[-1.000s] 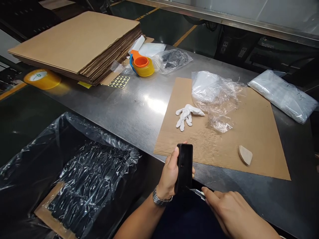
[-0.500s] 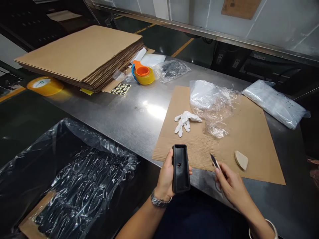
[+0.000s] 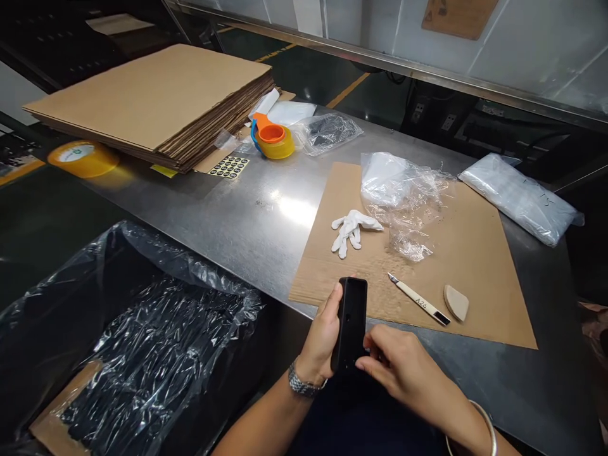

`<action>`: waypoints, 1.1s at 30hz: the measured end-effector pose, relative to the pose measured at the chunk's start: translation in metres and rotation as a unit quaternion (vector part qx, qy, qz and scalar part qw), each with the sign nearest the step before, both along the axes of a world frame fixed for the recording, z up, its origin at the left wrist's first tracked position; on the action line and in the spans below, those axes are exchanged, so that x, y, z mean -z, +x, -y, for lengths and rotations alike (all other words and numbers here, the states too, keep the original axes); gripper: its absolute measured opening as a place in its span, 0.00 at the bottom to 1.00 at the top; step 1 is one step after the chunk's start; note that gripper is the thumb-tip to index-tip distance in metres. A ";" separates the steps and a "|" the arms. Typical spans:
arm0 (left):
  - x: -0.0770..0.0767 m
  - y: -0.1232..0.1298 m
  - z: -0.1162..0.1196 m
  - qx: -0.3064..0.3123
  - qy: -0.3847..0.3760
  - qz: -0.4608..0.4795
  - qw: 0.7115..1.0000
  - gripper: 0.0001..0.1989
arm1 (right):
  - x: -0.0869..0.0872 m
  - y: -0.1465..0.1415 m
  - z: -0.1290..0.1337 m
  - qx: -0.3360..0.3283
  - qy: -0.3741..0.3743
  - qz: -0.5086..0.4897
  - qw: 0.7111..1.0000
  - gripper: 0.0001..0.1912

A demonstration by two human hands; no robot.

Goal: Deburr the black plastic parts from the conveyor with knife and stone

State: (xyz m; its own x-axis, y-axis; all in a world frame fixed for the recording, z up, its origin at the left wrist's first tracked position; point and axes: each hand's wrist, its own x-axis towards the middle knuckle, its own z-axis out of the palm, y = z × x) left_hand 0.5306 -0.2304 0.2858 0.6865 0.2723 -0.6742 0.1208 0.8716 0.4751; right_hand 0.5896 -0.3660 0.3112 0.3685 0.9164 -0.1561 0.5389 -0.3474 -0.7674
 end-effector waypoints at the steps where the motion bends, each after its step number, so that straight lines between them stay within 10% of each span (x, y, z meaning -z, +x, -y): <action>1: 0.000 0.000 0.002 0.000 0.012 0.005 1.000 0.22 | -0.001 -0.002 -0.002 0.001 -0.010 -0.007 1.000 0.06; 14: 0.006 -0.005 0.004 0.083 -0.144 -0.012 0.986 0.21 | 0.006 0.018 0.001 0.189 0.082 0.026 0.978 0.06; 22: 0.007 -0.002 0.014 0.109 -0.252 0.085 0.958 0.13 | -0.004 0.001 -0.010 -0.042 0.092 0.158 0.982 0.30; 26: 0.002 -0.006 0.022 0.119 -0.210 0.090 0.966 0.07 | -0.012 0.007 -0.021 -0.073 0.065 0.093 0.991 0.18; 33: -0.004 -0.007 0.024 0.108 -0.225 0.094 0.964 0.04 | -0.009 0.007 -0.018 -0.083 0.083 0.053 0.992 0.26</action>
